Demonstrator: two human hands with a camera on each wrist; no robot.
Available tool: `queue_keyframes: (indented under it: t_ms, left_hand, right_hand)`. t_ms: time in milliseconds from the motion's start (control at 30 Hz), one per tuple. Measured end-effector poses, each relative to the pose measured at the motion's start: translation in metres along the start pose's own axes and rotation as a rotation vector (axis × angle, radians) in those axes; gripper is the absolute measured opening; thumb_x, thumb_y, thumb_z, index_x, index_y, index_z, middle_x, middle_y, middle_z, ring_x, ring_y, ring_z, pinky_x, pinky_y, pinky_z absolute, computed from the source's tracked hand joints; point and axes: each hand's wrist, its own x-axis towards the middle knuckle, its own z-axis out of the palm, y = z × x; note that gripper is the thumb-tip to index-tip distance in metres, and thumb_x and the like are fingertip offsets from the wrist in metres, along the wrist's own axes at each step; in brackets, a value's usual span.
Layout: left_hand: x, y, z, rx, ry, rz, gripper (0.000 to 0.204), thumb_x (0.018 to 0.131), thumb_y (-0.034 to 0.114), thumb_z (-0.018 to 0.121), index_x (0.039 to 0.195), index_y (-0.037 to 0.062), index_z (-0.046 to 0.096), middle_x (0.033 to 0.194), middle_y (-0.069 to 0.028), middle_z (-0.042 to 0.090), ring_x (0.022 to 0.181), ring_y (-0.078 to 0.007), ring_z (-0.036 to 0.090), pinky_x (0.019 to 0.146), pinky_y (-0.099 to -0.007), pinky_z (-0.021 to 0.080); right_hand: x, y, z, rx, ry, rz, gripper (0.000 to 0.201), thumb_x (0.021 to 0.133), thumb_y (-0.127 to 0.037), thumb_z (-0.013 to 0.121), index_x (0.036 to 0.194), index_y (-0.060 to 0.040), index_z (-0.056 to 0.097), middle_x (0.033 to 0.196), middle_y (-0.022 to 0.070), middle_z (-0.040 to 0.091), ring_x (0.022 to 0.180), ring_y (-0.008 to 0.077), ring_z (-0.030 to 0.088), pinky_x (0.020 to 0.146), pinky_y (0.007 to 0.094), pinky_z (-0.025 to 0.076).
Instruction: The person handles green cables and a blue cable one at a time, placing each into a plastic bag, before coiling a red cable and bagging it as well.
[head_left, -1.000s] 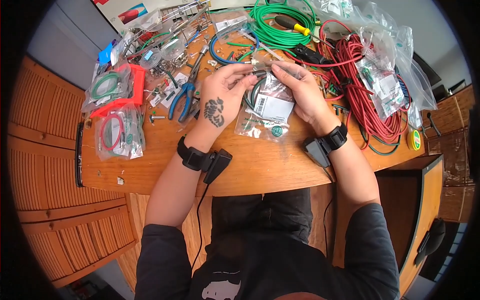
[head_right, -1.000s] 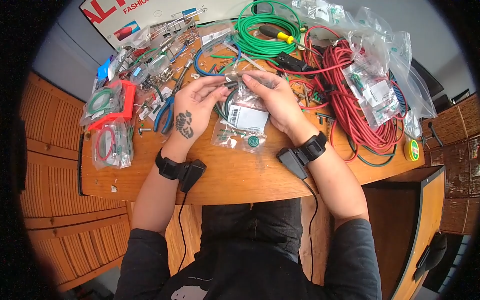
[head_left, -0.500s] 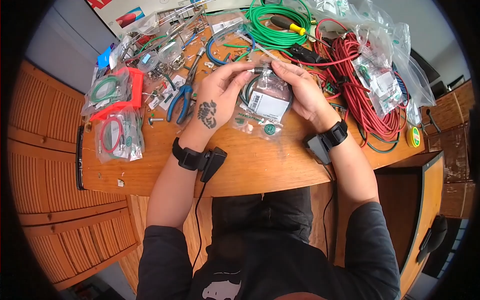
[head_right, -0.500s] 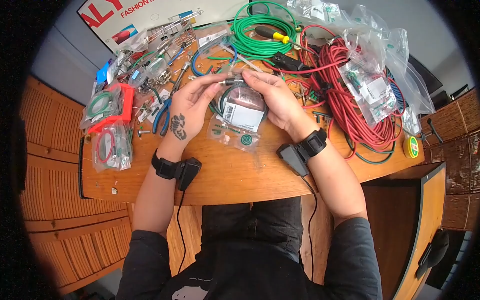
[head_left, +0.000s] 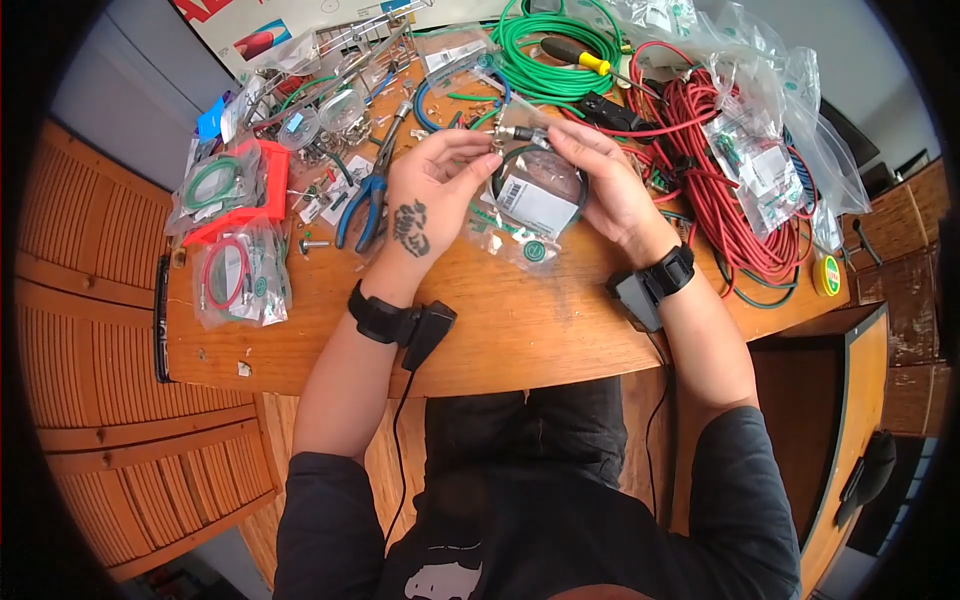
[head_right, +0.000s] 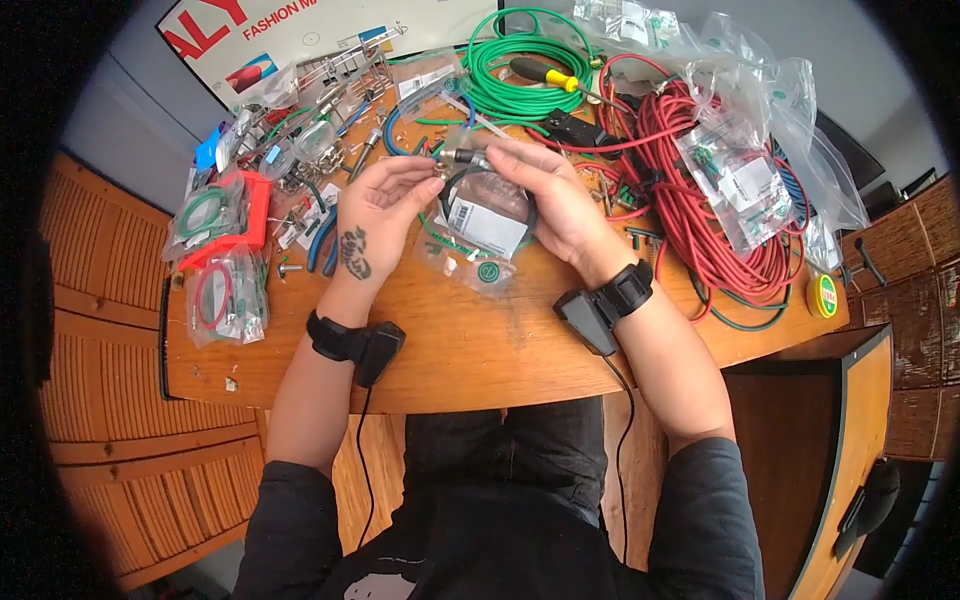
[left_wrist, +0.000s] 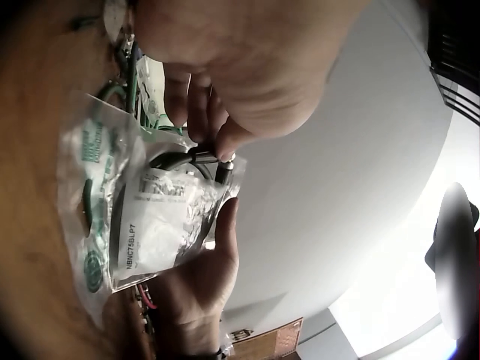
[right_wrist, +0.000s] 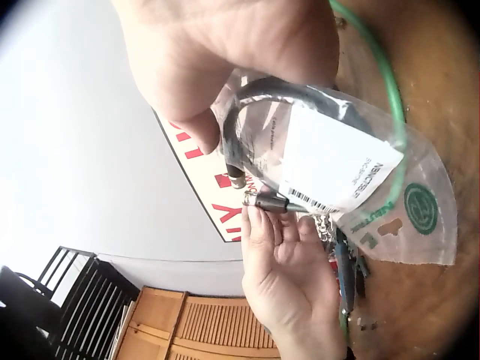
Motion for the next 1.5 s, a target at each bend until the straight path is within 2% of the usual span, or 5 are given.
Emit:
queue_keyframes:
  t_ms: [367,567,833,1167,1500]
  left_hand:
    - [-0.006,0.002,0.007,0.334,0.052,0.051,0.032,0.085,0.008,0.073,0.116,0.0042,0.067,0.092,-0.0066,0.067,0.069,-0.0092,0.06,0.059,-0.0239,0.049]
    - [-0.005,-0.003,0.011,0.481,0.165,0.421,0.022,0.086,0.007,0.072,0.106,0.0003,0.07,0.085,-0.0095,0.069,0.069,-0.013,0.063,0.062,-0.0252,0.05]
    - [-0.012,0.0,0.021,0.192,0.216,0.132,0.02,0.09,0.001,0.067,0.108,-0.0059,0.067,0.097,-0.0101,0.071,0.088,-0.0123,0.067,0.077,-0.0226,0.053]
    - [-0.01,-0.005,0.018,0.291,0.195,0.281,0.022,0.089,0.001,0.068,0.109,-0.0078,0.066,0.097,-0.0118,0.071,0.088,-0.0146,0.068,0.081,-0.024,0.053]
    - [-0.006,-0.004,0.012,-0.251,0.105,-0.074,0.019,0.087,0.0,0.07,0.104,-0.006,0.067,0.099,-0.0133,0.071,0.09,-0.0164,0.068,0.083,-0.0278,0.054]
  right_hand:
    - [0.002,0.0,-0.002,0.053,-0.034,0.044,0.032,0.1,-0.021,0.054,0.123,0.0005,0.061,0.117,0.011,0.066,0.105,0.017,0.065,0.092,0.03,0.052]
    - [0.0,0.001,0.003,-0.078,-0.024,-0.04,0.031,0.099,-0.02,0.055,0.12,0.0011,0.064,0.116,0.0108,0.067,0.104,0.0167,0.064,0.093,0.0297,0.051]
    - [-0.002,0.003,0.002,-0.2,-0.011,-0.091,0.03,0.096,-0.018,0.062,0.119,0.0015,0.065,0.112,0.0084,0.069,0.098,0.0129,0.065,0.088,0.0269,0.052]
    - [-0.001,0.004,0.002,-0.215,0.005,-0.103,0.027,0.092,-0.015,0.068,0.115,0.0008,0.067,0.106,0.0077,0.069,0.094,0.0124,0.065,0.085,0.0262,0.053]
    - [-0.002,0.005,0.002,-0.332,0.006,-0.129,0.031,0.087,-0.013,0.074,0.114,0.0005,0.067,0.106,0.0072,0.069,0.095,0.0115,0.064,0.085,0.026,0.052]
